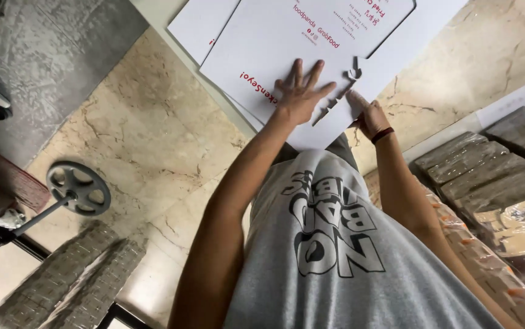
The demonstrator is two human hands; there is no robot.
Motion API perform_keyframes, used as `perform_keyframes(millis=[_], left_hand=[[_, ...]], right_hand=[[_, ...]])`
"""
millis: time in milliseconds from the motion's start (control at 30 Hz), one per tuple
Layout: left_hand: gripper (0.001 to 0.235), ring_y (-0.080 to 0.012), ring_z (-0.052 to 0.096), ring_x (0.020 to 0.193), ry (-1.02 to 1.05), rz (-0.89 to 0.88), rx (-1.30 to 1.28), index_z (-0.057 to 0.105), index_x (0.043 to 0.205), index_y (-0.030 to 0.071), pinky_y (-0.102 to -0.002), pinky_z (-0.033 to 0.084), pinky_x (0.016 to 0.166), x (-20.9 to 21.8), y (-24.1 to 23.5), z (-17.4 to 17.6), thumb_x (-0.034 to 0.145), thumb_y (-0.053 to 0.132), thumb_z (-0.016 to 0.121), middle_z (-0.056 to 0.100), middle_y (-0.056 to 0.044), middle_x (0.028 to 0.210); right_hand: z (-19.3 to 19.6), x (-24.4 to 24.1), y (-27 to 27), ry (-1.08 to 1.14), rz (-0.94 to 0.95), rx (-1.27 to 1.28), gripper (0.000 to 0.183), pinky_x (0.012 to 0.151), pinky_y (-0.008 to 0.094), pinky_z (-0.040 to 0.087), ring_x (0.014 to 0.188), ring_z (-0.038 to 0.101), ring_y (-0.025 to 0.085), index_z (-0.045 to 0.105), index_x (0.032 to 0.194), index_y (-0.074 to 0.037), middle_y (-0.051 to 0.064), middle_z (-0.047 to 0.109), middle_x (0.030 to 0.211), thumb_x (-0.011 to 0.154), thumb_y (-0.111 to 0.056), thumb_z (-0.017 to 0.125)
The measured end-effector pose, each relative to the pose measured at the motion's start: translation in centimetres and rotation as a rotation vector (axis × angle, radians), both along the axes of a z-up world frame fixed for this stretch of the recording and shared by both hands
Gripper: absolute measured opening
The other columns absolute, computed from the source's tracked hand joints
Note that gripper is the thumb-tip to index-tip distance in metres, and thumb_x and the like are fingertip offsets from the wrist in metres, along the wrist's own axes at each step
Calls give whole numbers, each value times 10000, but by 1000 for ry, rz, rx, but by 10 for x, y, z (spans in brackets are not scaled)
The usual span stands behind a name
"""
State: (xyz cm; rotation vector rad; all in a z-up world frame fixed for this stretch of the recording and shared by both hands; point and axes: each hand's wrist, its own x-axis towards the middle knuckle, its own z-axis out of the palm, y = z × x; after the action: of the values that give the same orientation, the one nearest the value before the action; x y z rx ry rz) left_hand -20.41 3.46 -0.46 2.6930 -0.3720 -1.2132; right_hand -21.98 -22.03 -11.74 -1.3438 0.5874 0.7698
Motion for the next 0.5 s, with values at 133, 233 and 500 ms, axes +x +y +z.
perform_keyframes(millis=[133,233,500], left_hand=[[963,-542,-24,1543,-72,101,-54,187,1665,371,-899,245,1024,-21,17,14,919,302,793,-95,-165,1714],[1095,-580,-55,1525,-111,226,20,139,1680,312,-923,202,1004,-45,11,11,862,372,865,-95,-191,1719],[1181,-609,-149,1500,-132,327,110,9,1683,310,-966,98,963,-55,-10,-16,871,360,865,-149,-173,1721]], right_hand=[[2,-25,15,361,42,166,624,898,546,587,1097,674,329,677,1263,-166,93,648,1233,900,-671,736],[30,-38,43,495,31,288,842,1071,565,476,1319,518,432,535,1415,-36,211,488,1430,893,-660,752],[47,-57,58,402,78,81,631,891,475,574,1049,700,332,564,1158,98,202,675,1110,846,-330,908]])
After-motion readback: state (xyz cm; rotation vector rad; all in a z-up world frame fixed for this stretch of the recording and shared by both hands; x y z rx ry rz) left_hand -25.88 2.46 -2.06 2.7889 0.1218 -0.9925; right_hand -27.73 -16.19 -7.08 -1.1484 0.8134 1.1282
